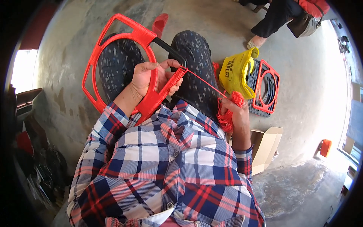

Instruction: Wrap red plastic rope around red plastic frames.

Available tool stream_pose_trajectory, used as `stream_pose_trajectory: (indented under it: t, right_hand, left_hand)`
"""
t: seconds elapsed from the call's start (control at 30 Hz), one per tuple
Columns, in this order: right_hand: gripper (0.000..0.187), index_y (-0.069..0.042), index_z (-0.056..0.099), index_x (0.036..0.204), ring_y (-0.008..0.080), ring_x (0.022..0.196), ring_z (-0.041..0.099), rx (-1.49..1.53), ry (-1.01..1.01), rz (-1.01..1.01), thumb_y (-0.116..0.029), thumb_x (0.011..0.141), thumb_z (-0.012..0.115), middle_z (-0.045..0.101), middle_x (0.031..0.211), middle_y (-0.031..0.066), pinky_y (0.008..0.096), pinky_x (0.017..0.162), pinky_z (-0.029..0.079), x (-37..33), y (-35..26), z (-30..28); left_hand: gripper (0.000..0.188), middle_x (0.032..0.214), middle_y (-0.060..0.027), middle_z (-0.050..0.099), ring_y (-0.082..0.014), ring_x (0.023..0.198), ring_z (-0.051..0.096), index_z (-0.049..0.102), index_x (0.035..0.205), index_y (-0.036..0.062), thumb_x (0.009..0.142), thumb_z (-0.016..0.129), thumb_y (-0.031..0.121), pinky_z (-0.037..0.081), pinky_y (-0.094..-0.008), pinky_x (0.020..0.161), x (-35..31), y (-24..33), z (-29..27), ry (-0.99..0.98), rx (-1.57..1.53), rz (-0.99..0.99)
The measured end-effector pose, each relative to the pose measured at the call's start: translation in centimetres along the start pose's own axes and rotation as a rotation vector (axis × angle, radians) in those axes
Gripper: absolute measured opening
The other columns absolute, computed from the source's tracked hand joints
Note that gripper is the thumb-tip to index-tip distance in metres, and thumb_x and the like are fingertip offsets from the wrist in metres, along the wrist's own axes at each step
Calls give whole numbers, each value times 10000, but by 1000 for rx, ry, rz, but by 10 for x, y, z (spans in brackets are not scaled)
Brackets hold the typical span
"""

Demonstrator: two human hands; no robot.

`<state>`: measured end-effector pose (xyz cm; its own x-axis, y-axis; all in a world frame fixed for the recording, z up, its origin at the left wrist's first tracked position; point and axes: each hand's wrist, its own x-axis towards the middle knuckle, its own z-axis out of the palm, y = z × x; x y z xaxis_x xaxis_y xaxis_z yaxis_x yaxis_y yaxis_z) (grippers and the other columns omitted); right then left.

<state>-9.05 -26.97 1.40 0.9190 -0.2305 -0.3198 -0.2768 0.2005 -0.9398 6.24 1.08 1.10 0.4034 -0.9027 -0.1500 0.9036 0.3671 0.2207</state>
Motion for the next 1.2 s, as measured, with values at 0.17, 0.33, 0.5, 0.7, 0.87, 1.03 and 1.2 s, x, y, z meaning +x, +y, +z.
stream_pose_trajectory:
  t: [0.17,0.33,0.5,0.7,0.87,1.03,1.2]
  right_hand:
    - [123,-41,560,697,151,521,532,34,20,55,-28,780,650,579,602,59,267,521,411,-4,24,-15]
    - [171,-14,547,704,153,549,478,-806,14,-456,-80,761,695,558,607,7,291,553,409,19,39,-22]
    - [95,-18,581,783,224,663,547,-548,97,2,-90,777,642,597,775,86,293,671,463,69,16,-24]
    - [357,-47,531,1121,316,888,605,-858,-29,-567,-74,766,549,622,950,143,306,797,466,85,-89,51]
    - [351,-116,642,1054,274,1152,533,-1352,-444,-1137,-80,705,653,607,1133,61,440,989,394,93,-88,120]
    - [358,-110,648,1042,255,1209,494,-1163,-358,-1073,-78,688,688,566,1215,44,459,1036,342,103,-60,124]
    - [271,-109,669,953,241,1246,478,-1001,-375,-920,-67,685,687,565,1196,42,456,1029,348,103,-51,107]
  left_hand:
    - [624,970,-297,600,-366,810,609,504,1190,-38,722,608,360,513,-428,760,0,1,5,32,14,17]
    - [629,944,-302,606,-370,806,619,510,1180,-43,713,610,365,517,-431,755,-2,1,8,-51,-9,-22]
    - [630,1083,-303,593,-335,837,625,476,1274,-24,798,582,374,523,-430,710,-2,3,9,130,141,-42]
    - [526,1091,-203,640,-271,910,616,545,1223,-15,827,552,331,510,-367,778,-2,5,-17,357,235,282]
    - [465,1072,-157,638,-245,844,603,566,1190,19,830,533,311,487,-336,799,-1,2,-13,551,271,541]
    - [459,1091,-122,619,-242,937,592,522,1234,59,843,518,300,489,-345,775,-2,-4,3,433,254,505]
    - [479,1119,-128,607,-245,1000,580,521,1235,25,852,504,312,465,-346,836,3,-3,2,390,302,466]
